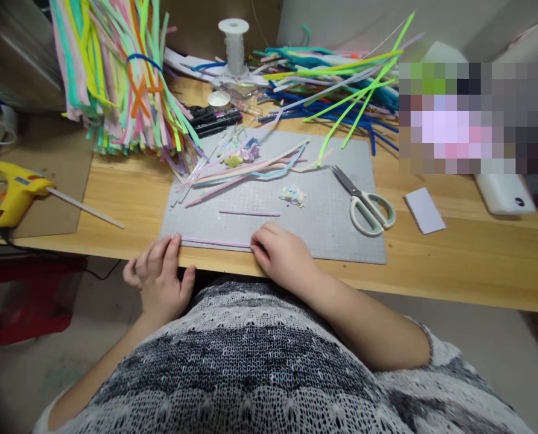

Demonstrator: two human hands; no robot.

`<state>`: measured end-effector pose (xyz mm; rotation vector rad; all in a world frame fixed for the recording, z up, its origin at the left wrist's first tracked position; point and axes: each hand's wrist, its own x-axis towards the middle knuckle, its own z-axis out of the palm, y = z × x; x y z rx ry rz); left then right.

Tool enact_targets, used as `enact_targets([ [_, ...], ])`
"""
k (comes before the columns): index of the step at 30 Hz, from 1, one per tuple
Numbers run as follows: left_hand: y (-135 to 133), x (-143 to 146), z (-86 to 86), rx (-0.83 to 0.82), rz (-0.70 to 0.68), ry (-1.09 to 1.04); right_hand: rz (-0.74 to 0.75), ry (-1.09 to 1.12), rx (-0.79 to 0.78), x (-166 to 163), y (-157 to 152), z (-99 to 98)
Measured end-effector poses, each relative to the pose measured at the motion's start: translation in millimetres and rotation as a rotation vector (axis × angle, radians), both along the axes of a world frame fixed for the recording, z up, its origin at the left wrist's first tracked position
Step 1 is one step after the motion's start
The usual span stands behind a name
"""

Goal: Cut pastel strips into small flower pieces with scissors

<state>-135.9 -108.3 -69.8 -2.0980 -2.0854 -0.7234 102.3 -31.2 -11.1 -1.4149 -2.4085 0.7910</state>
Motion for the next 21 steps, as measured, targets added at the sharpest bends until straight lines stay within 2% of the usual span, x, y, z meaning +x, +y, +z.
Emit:
enact_targets([
  [3, 3, 10, 6.4, -0.010, 0.021, 0.004, 0.002, -0.009, -0.001, -1, 0, 0.7],
  [5, 10, 20, 13.5, -0.002, -0.027, 0.012, 0.001, -0.012, -0.001, -2, 0, 1.1],
  [9, 33, 43, 30.1, -0.076, -0.369, -0.098, -0.008, -0.020, 0.011, -3, 0, 0.6],
  [11, 44, 53, 37.1, -0.152, -0.494, -0.198, -0.012, -0.027, 0.015, -3, 0, 0.0],
  [15, 60, 64, 45.1, -0.263, -0.479, -0.278, -0.001, -0.034, 0.026, -2, 0, -1.7],
  [21, 69, 65, 47.8, -0.355, -0.496, -0.245, 0.014, 0.002, 0.060, 1, -1, -6.7],
])
